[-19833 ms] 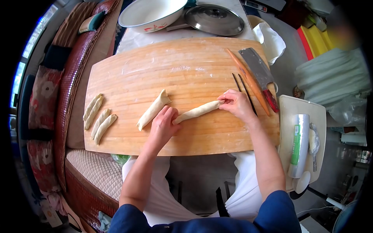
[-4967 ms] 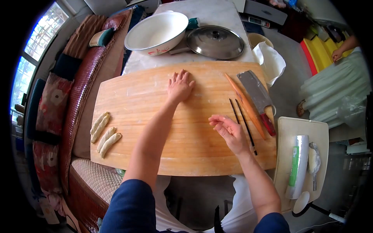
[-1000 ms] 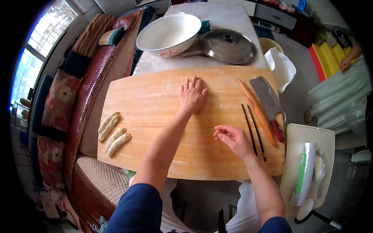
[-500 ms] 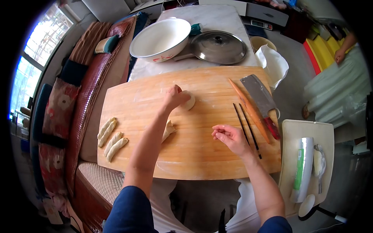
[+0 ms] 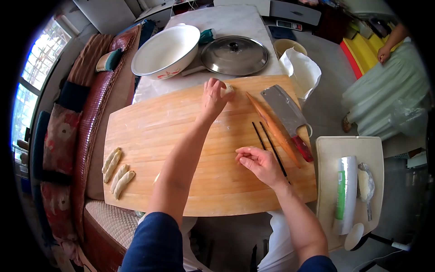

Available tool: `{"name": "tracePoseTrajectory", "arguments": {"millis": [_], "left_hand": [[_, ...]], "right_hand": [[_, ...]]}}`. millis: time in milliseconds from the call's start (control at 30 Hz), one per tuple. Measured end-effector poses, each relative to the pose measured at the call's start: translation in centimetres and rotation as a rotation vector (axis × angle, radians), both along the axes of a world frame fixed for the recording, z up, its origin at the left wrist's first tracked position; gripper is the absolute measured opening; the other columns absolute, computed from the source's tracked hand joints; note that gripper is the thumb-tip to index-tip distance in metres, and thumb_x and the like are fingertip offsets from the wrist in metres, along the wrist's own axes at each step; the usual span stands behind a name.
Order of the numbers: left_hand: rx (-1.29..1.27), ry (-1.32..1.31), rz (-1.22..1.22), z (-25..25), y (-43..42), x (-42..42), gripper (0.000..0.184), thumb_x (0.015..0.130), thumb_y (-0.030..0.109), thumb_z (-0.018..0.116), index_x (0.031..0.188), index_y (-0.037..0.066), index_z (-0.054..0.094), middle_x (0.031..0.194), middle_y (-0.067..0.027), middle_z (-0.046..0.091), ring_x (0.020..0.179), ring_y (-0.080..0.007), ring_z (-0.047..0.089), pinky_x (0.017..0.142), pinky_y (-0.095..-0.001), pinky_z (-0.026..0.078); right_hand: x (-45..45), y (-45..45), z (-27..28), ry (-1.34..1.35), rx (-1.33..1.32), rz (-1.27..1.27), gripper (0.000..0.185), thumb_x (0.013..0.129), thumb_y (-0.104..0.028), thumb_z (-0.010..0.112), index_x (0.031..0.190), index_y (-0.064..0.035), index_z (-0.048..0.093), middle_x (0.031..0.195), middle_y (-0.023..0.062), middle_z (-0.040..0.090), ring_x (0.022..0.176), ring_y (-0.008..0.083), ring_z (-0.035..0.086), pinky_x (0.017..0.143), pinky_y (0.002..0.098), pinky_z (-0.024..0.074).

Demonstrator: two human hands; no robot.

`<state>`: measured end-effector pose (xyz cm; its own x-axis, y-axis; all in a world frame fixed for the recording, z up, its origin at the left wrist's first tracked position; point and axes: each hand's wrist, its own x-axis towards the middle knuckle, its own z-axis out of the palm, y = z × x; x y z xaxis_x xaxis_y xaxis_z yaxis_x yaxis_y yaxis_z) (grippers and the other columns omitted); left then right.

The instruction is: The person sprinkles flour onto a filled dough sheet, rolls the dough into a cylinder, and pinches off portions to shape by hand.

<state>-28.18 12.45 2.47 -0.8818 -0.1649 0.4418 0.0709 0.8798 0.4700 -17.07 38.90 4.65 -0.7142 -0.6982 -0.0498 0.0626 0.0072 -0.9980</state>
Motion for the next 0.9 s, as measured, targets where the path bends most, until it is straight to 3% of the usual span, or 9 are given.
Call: {"name": "tracePoseTrajectory", "arguments": {"millis": [33,133,167,233,300,600,767,900], "left_hand": [[-0.02,0.02,0.102,0.1,0.3,-0.1,0.037,0.08,0.032,0.076,0.108,0.01,0.066,0.115,-0.0103,0.059,0.118,-0.0328,0.05,0.099,-0.043,0.043],[-0.572,0.127,0.002,-5.7,-0.3,-3.0,0.039,0.087,0.041,0.065,0.114,0.012,0.066,0.123,-0.0094,0.058,0.127,-0.0309,0.045,0.109,-0.0431,0.035],[-0.474,0.047,0.003,-5.5,0.5,-2.8,0.04,0.091,0.041,0.059,0.115,0.011,0.066,0.128,-0.0082,0.058,0.131,-0.0301,0.042,0.115,-0.0439,0.028],[-0.248,-0.097,-0.004,-3.4,0.4,-2.5,0.034,0.087,0.033,0.063,0.111,0.009,0.065,0.122,-0.0083,0.059,0.122,-0.0316,0.047,0.108,-0.0419,0.036],[-0.147,-0.076,0.063,-3.4,-0.6,-0.9,0.03,0.084,0.028,0.063,0.109,0.011,0.064,0.118,-0.0092,0.059,0.115,-0.0337,0.049,0.101,-0.0424,0.042],[-0.261,0.067,0.308,-4.7,-20.9,14.6,0.03,0.082,0.016,0.067,0.111,0.011,0.065,0.114,-0.0105,0.061,0.107,-0.0348,0.053,0.092,-0.0439,0.046],[-0.197,0.215,0.574,-1.7,-29.7,19.8,0.026,0.081,0.016,0.069,0.107,0.01,0.069,0.109,-0.0114,0.066,0.098,-0.034,0.059,0.09,-0.0435,0.045],[-0.182,0.094,0.506,-3.2,-29.7,18.5,0.034,0.086,0.023,0.067,0.119,0.014,0.065,0.127,-0.0116,0.061,0.114,-0.0337,0.055,0.1,-0.0438,0.045]], "right_hand": [[0.0,0.0,0.1,0.007,0.003,0.009,0.027,0.095,-0.005,0.063,0.12,0.0032,0.062,0.1,0.0074,0.069,0.09,0.0125,0.067,0.082,0.0249,0.0535],[0.4,-0.4,0.4,-0.043,0.017,0.0,0.025,0.094,-0.003,0.061,0.119,0.0042,0.062,0.1,0.0082,0.069,0.09,0.013,0.066,0.081,0.0252,0.0536],[0.4,-0.6,0.4,-0.039,0.014,0.005,0.025,0.094,-0.002,0.061,0.118,0.0046,0.062,0.1,0.0084,0.069,0.09,0.0133,0.066,0.082,0.0254,0.0536],[0.3,-0.7,0.4,-0.04,0.007,0.01,0.024,0.094,-0.001,0.06,0.118,0.0052,0.062,0.099,0.0089,0.069,0.089,0.0139,0.066,0.082,0.0257,0.0537],[0.4,-1.0,0.4,-0.038,0.009,0.032,0.025,0.094,-0.001,0.059,0.118,0.0065,0.062,0.099,0.009,0.068,0.089,0.0148,0.067,0.083,0.0263,0.0536],[1.3,-3.0,-1.5,-0.078,0.012,0.076,0.026,0.093,-0.001,0.061,0.117,0.0078,0.061,0.098,0.0097,0.068,0.088,0.0152,0.067,0.082,0.0269,0.0545],[1.4,-3.6,-1.9,-0.108,0.05,0.061,0.026,0.093,-0.002,0.061,0.118,0.0069,0.061,0.098,0.0093,0.068,0.089,0.0152,0.067,0.082,0.0271,0.0547],[1.5,-4.2,-2.0,-0.121,0.084,0.076,0.026,0.094,-0.003,0.061,0.118,0.0067,0.061,0.098,0.009,0.068,0.089,0.015,0.067,0.082,0.0271,0.0544]]}}
